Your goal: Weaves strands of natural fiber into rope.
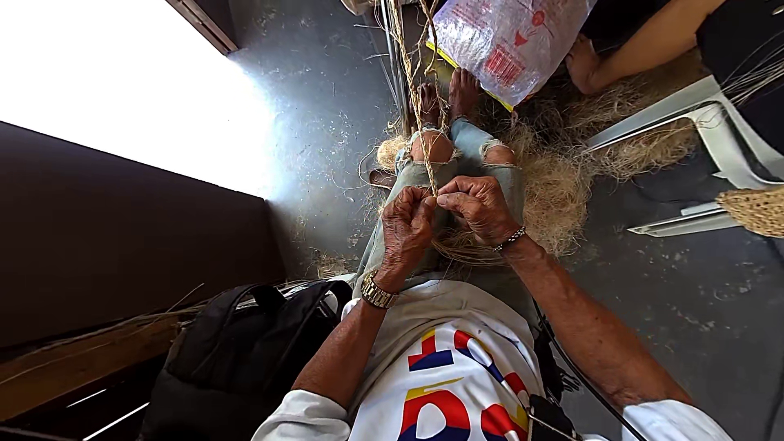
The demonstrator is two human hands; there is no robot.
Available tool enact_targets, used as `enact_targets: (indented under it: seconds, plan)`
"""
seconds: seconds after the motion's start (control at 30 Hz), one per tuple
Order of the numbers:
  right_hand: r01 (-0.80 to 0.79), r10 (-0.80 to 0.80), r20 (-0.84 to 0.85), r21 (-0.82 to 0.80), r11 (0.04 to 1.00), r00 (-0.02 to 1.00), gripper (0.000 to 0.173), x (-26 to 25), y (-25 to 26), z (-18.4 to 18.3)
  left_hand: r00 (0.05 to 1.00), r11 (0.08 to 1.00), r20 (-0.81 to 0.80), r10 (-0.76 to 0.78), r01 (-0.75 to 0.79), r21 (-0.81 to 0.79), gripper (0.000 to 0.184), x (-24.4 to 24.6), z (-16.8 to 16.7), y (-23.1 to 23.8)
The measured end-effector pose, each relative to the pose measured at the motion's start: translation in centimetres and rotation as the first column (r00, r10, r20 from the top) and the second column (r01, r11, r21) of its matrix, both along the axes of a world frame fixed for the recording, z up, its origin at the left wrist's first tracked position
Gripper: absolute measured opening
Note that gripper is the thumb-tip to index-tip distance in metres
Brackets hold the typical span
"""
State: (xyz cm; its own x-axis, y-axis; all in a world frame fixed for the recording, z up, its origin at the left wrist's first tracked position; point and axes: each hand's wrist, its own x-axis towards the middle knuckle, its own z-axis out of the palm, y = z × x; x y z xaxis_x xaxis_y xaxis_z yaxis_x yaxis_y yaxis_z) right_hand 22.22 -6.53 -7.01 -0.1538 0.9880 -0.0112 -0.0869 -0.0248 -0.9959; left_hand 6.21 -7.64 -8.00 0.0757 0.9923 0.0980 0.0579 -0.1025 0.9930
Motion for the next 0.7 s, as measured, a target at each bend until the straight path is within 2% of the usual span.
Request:
enact_targets:
  seconds: [0.07, 0.17, 0.3, 0.4, 0.5, 0.57, 0.63, 0.7]
  plan:
    - [0.013, -0.014, 0.02, 0.021, 1.0, 1.0, 0.008, -0.1, 0.0, -0.2, 0.993, 0.998, -0.109, 0.043, -0.039, 0.042, 0.008, 0.0, 0.1, -0.1]
    - [0.045, -0.059, 0.135, 0.106, 0.993, 0.989, 0.009, -0.1, -0.1, -0.4, 0.958, 0.99, -0.259, 0.127, -0.105, 0.096, 0.011, 0.0, 0.3, -0.5]
    - [0.054, -0.111, 0.26, 0.216, 0.975, 0.959, 0.008, -0.2, -0.1, -1.0, 0.939, 0.98, -0.314, 0.138, -0.084, 0.182, 0.014, -0.1, 0.3, -1.4]
    - [0.041, -0.093, 0.26, 0.201, 0.979, 0.961, 0.009, -0.5, -0.2, -1.1, 0.933, 0.978, -0.347, 0.097, -0.025, 0.206, 0.016, 0.4, -0.1, -2.9]
    - [-0.009, -0.003, 0.166, 0.072, 0.997, 0.986, 0.011, -0.2, -0.5, -0.8, 0.901, 0.977, -0.434, -0.017, 0.107, 0.185, 0.02, 0.9, -0.3, -4.9]
    - [-0.018, 0.018, -0.003, -0.095, 0.995, 1.0, 0.013, -0.2, -0.7, -0.5, 0.866, 0.96, -0.491, -0.097, 0.212, 0.185, 0.023, 0.9, -0.4, -6.0]
    - [-0.05, -0.001, -0.219, -0.228, 0.972, 0.976, 0.014, 0.0, -0.8, -0.3, 0.85, 0.927, -0.481, -0.215, 0.332, 0.173, 0.025, 0.2, -0.4, -6.9]
    - [-0.078, -0.021, -0.333, -0.282, 0.956, 0.943, 0.015, 0.8, -1.0, -0.2, 0.834, 0.887, -0.422, -0.356, 0.443, 0.129, 0.026, -1.4, 0.2, -7.5]
